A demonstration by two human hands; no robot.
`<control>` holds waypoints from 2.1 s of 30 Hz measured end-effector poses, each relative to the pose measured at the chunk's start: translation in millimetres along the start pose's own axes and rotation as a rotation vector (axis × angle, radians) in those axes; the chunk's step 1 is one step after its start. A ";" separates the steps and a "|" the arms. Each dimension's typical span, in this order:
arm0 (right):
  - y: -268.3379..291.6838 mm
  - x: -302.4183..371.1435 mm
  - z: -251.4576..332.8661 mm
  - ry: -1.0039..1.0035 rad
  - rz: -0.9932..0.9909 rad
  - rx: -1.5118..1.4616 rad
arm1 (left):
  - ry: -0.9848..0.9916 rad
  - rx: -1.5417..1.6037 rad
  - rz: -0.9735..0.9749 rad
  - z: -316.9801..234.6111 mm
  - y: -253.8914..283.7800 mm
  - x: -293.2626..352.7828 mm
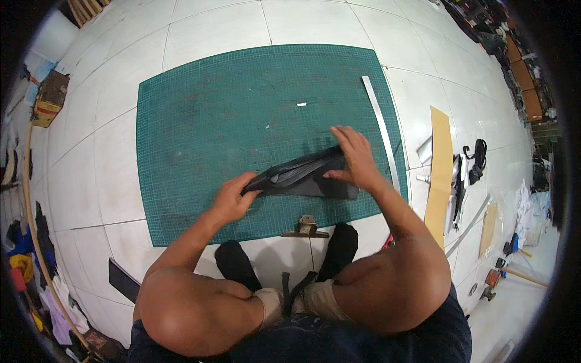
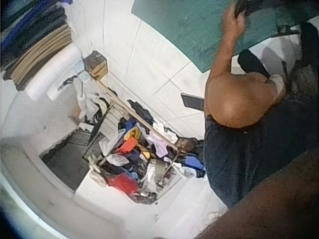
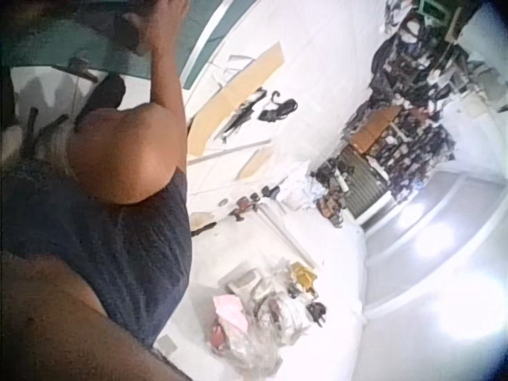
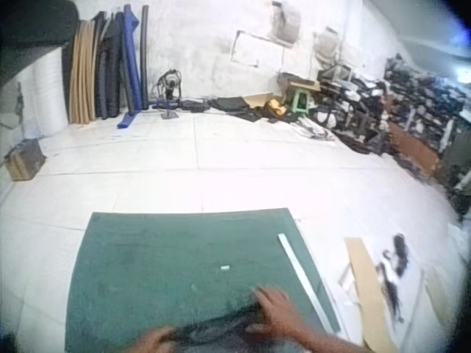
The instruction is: The person aligns a template over a strip of silver fabric on a cutting mat, uses a ruler to guide a utility knife, and cuts the fabric into smaller segments before gathering and moving the pieces.
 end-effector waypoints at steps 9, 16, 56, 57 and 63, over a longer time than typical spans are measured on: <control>0.4 8.2 53.5 0.185 0.371 -0.036 | 0.323 0.107 -0.191 3.3 48.8 55.1; 15.0 7.0 94.5 0.287 0.301 0.235 | 0.162 0.212 -0.293 32.6 36.8 68.4; -37.5 -82.3 122.3 0.320 0.665 0.048 | 0.867 0.794 -1.230 36.6 15.3 274.6; -39.5 -80.7 123.8 0.277 0.689 0.064 | 0.841 0.807 -1.282 28.8 23.4 289.2; -49.3 -69.0 138.7 0.283 0.753 0.097 | 0.826 0.839 -1.340 -33.1 86.6 340.4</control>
Point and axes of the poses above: each hand's wrist, its own x-axis away from the middle knuckle, its own y-axis out of the back of the hand, z = x × y, the point moved 4 cm from there along -x, towards the middle knuckle, and after that the axes turned 14 degrees about -y, right-handed, at the moved point
